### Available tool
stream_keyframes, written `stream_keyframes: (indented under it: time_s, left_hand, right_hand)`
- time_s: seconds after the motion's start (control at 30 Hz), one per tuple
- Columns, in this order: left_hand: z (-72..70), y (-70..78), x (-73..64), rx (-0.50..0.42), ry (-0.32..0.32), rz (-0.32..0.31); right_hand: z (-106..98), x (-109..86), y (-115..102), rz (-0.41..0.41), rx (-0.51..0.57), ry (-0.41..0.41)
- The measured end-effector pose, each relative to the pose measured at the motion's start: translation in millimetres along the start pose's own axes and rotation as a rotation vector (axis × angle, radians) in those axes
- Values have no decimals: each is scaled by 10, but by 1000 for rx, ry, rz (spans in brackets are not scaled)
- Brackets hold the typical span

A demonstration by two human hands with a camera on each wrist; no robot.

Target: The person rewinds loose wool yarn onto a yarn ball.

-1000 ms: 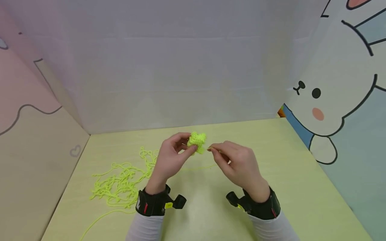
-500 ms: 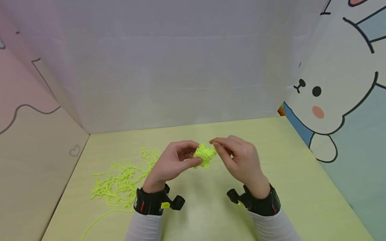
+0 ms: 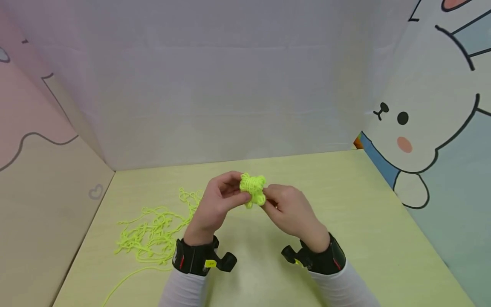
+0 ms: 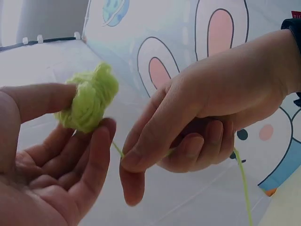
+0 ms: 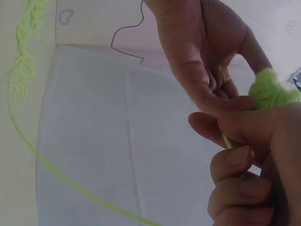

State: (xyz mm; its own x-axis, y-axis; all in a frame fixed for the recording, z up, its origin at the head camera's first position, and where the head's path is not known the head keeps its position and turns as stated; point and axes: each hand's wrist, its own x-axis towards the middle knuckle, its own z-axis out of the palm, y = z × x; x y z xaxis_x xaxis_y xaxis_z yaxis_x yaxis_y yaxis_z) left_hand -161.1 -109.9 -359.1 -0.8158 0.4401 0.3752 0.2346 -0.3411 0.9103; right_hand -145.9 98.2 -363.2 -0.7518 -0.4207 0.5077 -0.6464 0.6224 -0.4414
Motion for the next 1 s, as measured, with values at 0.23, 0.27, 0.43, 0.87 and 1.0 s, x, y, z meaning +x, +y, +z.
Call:
stream_keyframes:
  time_s: [0.23, 0.27, 0.43, 0.87, 1.0]
  left_hand:
    - [37, -74, 44, 64, 281, 2]
    - [46, -83, 53, 78, 306, 11]
    - [68, -127, 86, 198, 367, 65]
    - [126, -172, 82, 557, 300, 111]
    - [145, -142, 63, 472, 200, 58]
  right_hand:
    - [69, -20, -97, -38, -41, -85]
    - [69, -23, -108, -48, -47, -97]
    - [50, -32, -152, -97, -73, -118]
    - [-108, -29, -123, -214, -143, 103]
    - [-125, -17, -88, -192, -104, 207]
